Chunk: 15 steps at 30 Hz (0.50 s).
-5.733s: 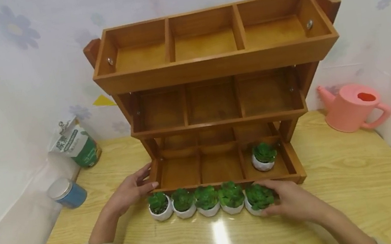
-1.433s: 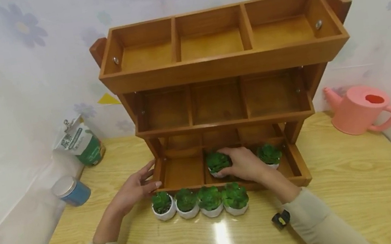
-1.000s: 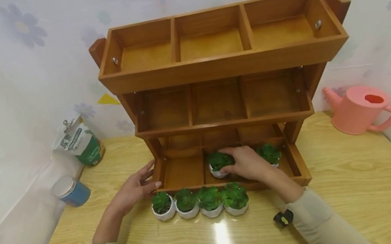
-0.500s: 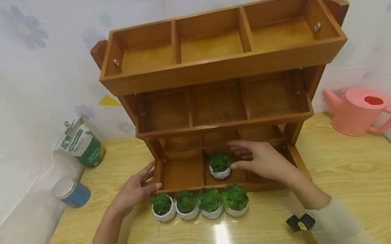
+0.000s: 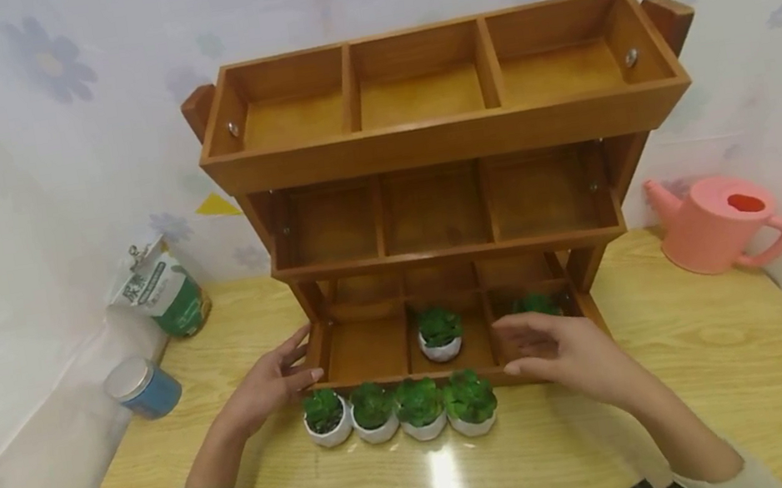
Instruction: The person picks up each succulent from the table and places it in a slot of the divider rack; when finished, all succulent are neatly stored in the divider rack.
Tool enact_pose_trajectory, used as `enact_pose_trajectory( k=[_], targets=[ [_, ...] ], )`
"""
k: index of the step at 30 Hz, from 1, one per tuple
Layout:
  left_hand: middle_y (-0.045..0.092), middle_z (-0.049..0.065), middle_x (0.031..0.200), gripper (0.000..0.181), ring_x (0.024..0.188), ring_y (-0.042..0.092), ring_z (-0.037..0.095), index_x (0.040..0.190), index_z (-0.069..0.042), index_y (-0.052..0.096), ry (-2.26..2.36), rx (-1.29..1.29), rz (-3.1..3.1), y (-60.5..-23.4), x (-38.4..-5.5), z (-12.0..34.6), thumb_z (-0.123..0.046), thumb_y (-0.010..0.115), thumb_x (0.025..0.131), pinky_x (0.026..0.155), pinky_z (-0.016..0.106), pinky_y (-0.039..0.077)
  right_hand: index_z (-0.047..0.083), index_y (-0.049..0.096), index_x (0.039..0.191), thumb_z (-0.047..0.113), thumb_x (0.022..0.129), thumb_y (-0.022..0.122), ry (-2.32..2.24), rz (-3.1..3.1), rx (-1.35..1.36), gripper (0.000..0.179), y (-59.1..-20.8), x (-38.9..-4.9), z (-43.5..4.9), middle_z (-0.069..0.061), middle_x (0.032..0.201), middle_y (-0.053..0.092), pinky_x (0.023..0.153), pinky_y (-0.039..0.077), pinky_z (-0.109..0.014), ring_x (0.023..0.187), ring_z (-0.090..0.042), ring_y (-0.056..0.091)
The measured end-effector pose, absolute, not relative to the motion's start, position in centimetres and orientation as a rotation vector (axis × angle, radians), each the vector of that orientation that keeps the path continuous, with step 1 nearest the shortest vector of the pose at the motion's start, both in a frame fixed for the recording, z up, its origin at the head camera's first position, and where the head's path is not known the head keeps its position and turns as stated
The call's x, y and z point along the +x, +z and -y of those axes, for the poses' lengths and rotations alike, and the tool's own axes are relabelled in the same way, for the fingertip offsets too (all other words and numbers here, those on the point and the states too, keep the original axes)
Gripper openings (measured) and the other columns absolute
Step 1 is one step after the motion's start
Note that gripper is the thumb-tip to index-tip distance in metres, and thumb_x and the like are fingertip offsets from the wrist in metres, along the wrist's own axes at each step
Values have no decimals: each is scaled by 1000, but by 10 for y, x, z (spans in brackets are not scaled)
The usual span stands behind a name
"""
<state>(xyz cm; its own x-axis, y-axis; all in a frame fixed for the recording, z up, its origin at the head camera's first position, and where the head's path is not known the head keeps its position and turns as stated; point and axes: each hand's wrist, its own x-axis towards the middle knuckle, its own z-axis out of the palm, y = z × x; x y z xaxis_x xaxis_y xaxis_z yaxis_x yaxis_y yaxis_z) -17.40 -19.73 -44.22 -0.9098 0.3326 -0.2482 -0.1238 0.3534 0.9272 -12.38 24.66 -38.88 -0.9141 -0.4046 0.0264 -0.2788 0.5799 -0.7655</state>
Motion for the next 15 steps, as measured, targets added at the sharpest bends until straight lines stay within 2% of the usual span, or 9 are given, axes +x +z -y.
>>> enact_pose_trajectory(
  k=[6,15],
  targets=[
    [25,19,167,78,140,49,41,164,-27,18,1582,177,-2227,-442,-173,197,-13,62,102,88,41,59,8,60,139,30,94,73,-1305,-2581,-565,52,-398,-108,-255,-13,130,69,83,59,-24,110,-18,72],
    [24,19,167,78,142,46,42,164,-28,19,1573,171,-2233,-442,-173,196,-13,63,101,90,43,59,10,61,137,26,96,72,-1318,-2527,-585,46,-414,-96,-259,-16,128,69,83,59,-25,108,-12,71]
  ],
)
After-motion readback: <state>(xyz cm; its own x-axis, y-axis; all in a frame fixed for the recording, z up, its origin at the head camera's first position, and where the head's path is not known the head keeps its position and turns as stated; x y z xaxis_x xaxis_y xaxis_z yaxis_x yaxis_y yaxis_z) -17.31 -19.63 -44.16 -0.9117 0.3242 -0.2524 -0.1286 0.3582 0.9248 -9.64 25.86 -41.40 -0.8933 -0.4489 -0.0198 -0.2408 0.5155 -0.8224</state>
